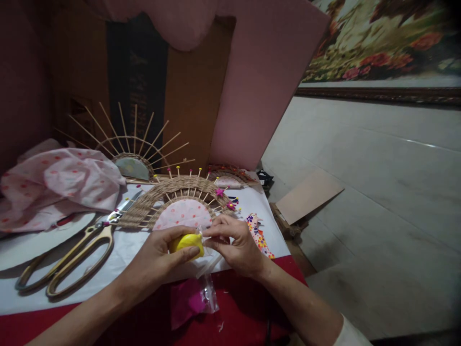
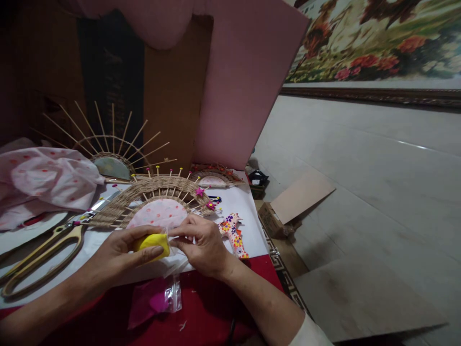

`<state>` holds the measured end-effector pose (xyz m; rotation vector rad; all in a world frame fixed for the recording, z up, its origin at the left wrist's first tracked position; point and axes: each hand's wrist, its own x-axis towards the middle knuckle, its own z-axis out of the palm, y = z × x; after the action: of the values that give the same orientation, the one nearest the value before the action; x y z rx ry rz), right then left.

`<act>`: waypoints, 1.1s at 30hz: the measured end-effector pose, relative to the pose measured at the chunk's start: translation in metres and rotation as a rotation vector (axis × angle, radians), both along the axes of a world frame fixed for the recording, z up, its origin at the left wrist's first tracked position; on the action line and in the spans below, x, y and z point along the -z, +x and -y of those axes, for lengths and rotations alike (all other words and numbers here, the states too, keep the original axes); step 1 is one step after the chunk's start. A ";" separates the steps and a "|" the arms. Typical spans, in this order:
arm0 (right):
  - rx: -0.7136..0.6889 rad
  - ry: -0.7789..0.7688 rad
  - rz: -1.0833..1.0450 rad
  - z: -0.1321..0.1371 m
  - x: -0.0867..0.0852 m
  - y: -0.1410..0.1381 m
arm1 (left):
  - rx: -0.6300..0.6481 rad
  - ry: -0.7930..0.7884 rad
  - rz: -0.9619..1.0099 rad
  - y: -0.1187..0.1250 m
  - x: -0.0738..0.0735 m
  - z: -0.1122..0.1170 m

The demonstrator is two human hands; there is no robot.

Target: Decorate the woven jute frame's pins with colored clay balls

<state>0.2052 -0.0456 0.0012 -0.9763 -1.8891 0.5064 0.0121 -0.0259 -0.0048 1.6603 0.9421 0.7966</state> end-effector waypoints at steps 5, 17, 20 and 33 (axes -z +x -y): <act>-0.004 -0.154 -0.171 0.000 0.000 -0.006 | 0.058 -0.001 -0.015 0.000 -0.002 0.001; -0.091 -0.220 -0.321 0.000 0.009 -0.008 | 0.124 -0.624 0.263 0.001 -0.002 -0.005; -0.104 -0.221 -0.320 -0.001 0.009 -0.007 | 0.260 -0.731 0.311 -0.002 -0.005 -0.005; -0.192 -0.048 -0.137 0.004 0.004 -0.008 | 0.451 -0.896 0.366 -0.007 0.004 -0.007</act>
<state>0.1970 -0.0496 -0.0030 -0.7733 -1.8627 0.7167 0.0052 -0.0191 -0.0091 0.8395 0.5032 0.2684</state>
